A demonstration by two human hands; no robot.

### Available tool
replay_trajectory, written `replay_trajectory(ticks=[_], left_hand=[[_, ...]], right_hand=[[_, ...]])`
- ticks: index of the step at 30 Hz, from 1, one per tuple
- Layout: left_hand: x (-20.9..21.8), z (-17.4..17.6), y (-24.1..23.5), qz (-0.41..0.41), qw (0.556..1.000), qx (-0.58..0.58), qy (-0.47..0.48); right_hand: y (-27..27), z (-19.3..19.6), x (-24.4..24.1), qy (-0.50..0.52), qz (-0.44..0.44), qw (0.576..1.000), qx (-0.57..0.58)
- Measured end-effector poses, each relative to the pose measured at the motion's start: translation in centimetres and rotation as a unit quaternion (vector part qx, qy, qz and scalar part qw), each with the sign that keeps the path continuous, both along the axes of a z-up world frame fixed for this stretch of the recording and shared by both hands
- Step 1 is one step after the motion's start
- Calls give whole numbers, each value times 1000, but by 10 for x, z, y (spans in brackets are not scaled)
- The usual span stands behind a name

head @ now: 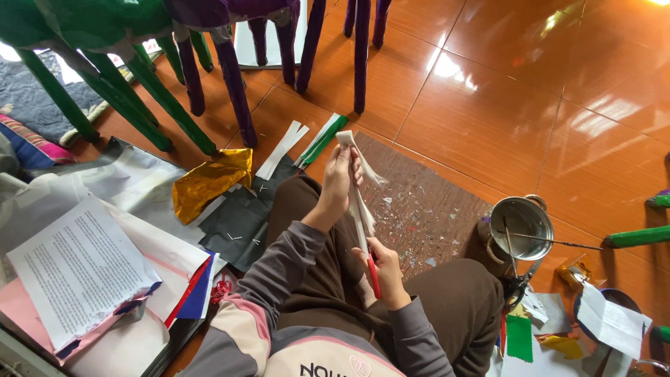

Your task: Cutting and folding strips of paper to prepare materials for a craft project.

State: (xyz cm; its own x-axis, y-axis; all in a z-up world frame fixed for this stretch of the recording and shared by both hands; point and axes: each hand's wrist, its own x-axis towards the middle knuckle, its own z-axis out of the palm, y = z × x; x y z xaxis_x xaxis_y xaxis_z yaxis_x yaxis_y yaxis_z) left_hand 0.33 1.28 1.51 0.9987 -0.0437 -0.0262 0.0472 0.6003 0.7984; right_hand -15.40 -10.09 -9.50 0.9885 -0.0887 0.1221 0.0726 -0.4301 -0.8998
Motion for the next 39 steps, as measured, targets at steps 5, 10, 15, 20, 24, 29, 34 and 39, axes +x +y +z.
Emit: replay_trajectory(ticks=[5, 10, 15, 20, 24, 29, 34, 39], left_hand=[[-5, -14, 0, -21, 1000, -13, 18], [-18, -13, -5, -44, 997, -43, 41], [-34, 17, 0, -49, 998, -7, 31], [-3, -9, 28, 4, 970, 232, -70], [2, -15, 35, 22, 973, 220, -66], [-18, -20, 24, -14, 963, 260, -68], [-26, -44, 10, -52, 970, 231, -56], [-27, -43, 5, -65, 980, 186, -35]], right_hand=[[7, 21, 10, -8, 14, 1000, 12], [9, 14, 10, -11, -2, 1000, 7], [3, 9, 6, -16, -9, 999, 29], [-4, 3, 9, -15, -14, 998, 55], [-3, -1, 9, 20, -3, 998, 55], [-2, 5, 10, 50, 9, 998, 48], [-4, 1, 12, 37, -29, 995, 84], [-1, 25, 9, -10, -52, 996, 71]])
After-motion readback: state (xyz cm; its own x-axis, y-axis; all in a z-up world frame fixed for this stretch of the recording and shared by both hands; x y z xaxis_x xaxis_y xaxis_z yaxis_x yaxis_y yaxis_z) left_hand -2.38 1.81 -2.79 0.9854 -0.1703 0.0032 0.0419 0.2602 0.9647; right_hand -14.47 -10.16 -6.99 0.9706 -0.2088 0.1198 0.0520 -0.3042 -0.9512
